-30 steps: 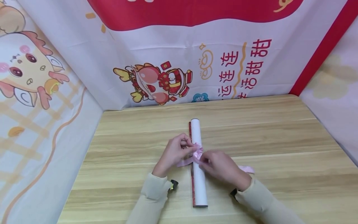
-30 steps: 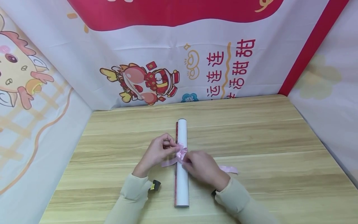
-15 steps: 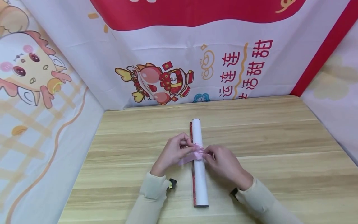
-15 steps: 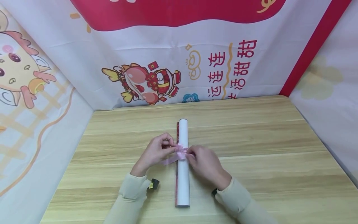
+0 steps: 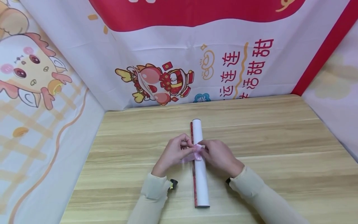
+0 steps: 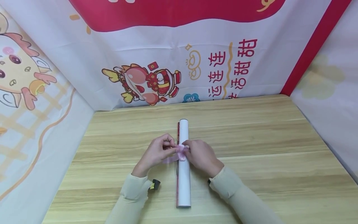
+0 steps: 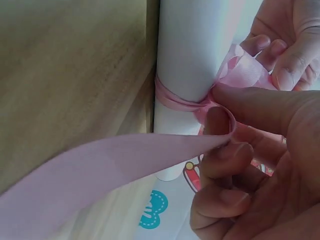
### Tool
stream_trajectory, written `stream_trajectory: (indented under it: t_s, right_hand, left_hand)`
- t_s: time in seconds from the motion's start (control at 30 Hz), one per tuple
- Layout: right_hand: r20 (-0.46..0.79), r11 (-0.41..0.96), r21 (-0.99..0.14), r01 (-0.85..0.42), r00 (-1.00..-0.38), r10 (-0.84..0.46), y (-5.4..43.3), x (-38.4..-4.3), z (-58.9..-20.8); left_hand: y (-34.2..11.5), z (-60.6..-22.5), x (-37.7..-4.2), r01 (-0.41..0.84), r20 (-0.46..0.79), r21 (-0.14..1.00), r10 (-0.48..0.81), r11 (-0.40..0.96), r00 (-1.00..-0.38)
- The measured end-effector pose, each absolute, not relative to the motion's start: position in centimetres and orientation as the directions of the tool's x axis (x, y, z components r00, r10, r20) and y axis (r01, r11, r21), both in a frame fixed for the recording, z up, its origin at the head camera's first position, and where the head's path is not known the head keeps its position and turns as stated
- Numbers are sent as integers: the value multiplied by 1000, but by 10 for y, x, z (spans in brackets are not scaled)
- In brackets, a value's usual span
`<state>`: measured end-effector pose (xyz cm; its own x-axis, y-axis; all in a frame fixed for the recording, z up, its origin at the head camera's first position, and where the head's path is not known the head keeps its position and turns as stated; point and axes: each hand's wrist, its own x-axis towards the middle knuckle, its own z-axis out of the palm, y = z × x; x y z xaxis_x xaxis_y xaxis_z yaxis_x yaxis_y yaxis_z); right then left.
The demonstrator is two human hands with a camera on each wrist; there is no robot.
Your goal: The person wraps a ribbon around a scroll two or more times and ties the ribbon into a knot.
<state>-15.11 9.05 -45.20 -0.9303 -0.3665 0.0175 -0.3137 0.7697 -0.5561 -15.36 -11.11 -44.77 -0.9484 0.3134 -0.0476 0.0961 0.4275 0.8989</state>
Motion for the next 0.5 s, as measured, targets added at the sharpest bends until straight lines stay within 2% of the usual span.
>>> stream_trajectory:
  t_s: [0.2, 0.5]
  right_hand:
    - [103, 768, -508, -389, -913, -395, 91, -153, -453]
    - [88, 714, -594, -371, -912, -401, 90, -159, -459]
  left_hand:
    - [-111, -448, -155, 76, -60, 905, 303, 418, -951]
    - [-112, -450, -155, 67, -52, 928, 306, 367, -951]
